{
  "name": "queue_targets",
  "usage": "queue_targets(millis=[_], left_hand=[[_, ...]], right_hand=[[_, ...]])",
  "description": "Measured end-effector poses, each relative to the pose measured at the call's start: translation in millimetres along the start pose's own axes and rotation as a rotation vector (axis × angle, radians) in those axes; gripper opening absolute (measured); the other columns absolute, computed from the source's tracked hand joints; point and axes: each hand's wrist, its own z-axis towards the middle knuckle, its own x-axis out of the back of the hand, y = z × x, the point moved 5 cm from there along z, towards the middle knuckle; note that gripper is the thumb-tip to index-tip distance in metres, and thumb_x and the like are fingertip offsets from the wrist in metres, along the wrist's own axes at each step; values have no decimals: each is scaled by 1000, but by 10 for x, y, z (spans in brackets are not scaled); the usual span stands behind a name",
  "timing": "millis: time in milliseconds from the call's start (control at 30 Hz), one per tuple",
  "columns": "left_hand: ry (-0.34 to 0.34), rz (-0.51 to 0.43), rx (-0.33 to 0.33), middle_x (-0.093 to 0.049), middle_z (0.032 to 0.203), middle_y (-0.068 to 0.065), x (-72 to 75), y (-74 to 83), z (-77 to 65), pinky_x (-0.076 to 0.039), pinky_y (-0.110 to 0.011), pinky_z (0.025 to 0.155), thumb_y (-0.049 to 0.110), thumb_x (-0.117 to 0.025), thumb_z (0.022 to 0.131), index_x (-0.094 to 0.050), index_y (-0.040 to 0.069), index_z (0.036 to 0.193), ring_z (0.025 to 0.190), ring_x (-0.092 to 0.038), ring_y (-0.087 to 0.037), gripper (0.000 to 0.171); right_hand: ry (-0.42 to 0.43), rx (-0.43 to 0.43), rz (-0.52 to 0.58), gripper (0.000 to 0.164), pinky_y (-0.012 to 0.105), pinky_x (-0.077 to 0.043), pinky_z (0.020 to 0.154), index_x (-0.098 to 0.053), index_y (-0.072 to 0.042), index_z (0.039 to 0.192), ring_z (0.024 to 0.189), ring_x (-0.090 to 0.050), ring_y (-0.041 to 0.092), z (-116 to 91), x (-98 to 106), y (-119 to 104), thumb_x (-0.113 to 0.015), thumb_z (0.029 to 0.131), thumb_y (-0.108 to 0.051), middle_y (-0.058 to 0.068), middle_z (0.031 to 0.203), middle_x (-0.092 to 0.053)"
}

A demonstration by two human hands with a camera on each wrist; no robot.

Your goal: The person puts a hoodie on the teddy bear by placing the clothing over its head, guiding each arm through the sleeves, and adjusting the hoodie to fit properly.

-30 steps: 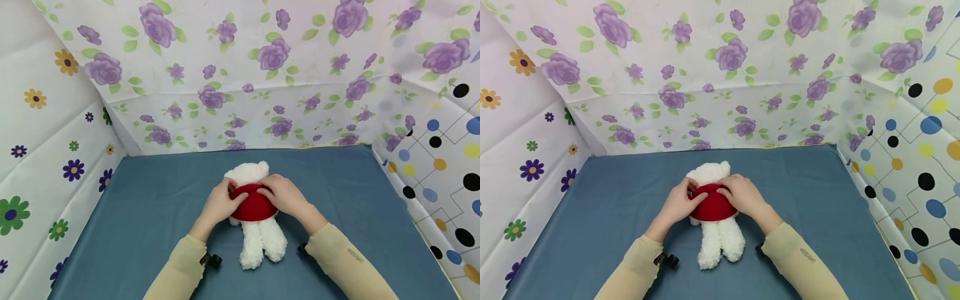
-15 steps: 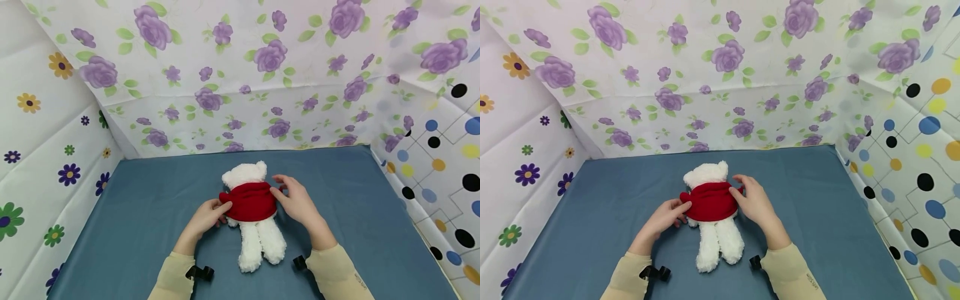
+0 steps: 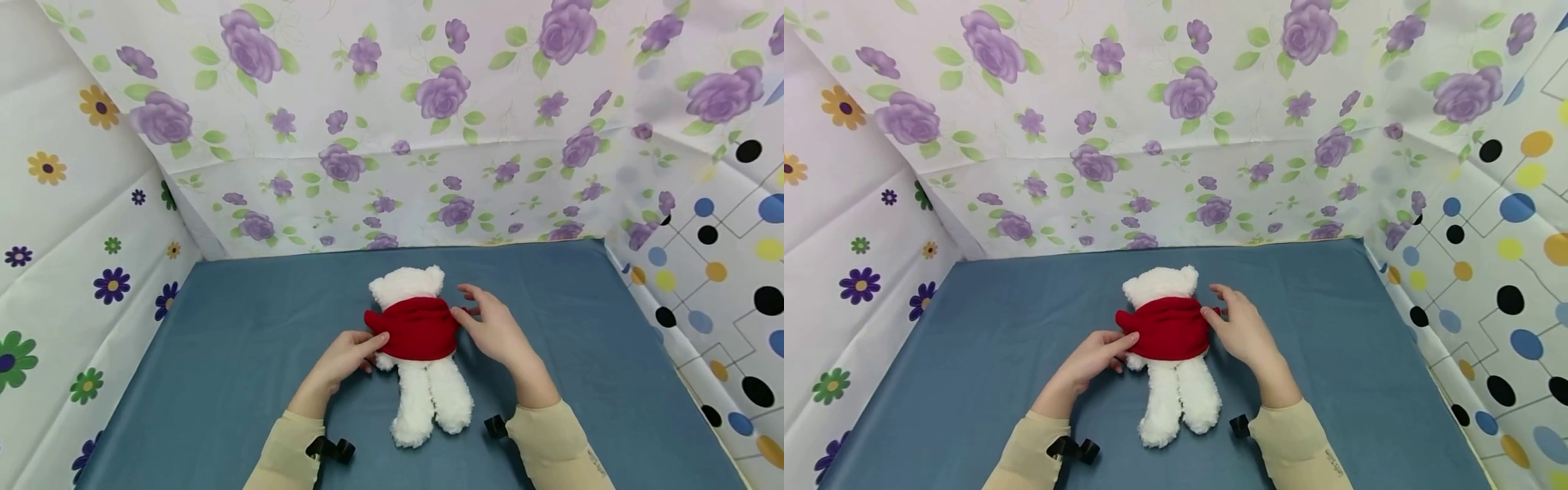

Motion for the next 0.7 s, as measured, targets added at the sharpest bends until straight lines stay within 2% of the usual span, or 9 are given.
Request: queue_targets(millis=[167, 367, 600, 700], left_hand=[[-52, -78, 6, -67, 93, -8, -61, -14, 18, -61, -35, 79, 37, -69, 106, -73, -2, 103, 78, -69, -21, 39], [-88, -99, -1, -70, 101, -9, -86, -11, 13, -61, -36, 84, 32, -71, 105, -73, -5, 114, 83, -71, -20, 39], [12, -137, -33, -72, 93, -7, -24, 35, 4, -61, -34, 85, 32, -71, 105, -74, -6, 114, 81, -74, -20, 40], [81, -158, -40, -68, 85, -6, 40, 71, -11, -62, -35, 86, 33, -74, 104, -73, -4, 106, 82, -77, -25, 37]], right_hand=[[-4, 0, -7, 60, 57, -57, 96, -45, -12, 161, 129, -60, 41, 1, -40, -8, -64, 110, -36, 21, 156, -51], [-6, -2, -13, 59, 59, -55, 99, -46, -13, 161, 133, -57, 44, -9, -59, -9, -63, 110, -36, 21, 156, -50], [-15, 8, -21, 56, 61, -53, 102, -49, -11, 159, 135, -55, 45, -16, -79, -34, -62, 111, -36, 20, 155, -51], [-19, 10, -19, 54, 61, -52, 103, -51, -11, 158, 136, -55, 45, -16, -92, -42, -62, 110, -35, 20, 155, -52]])
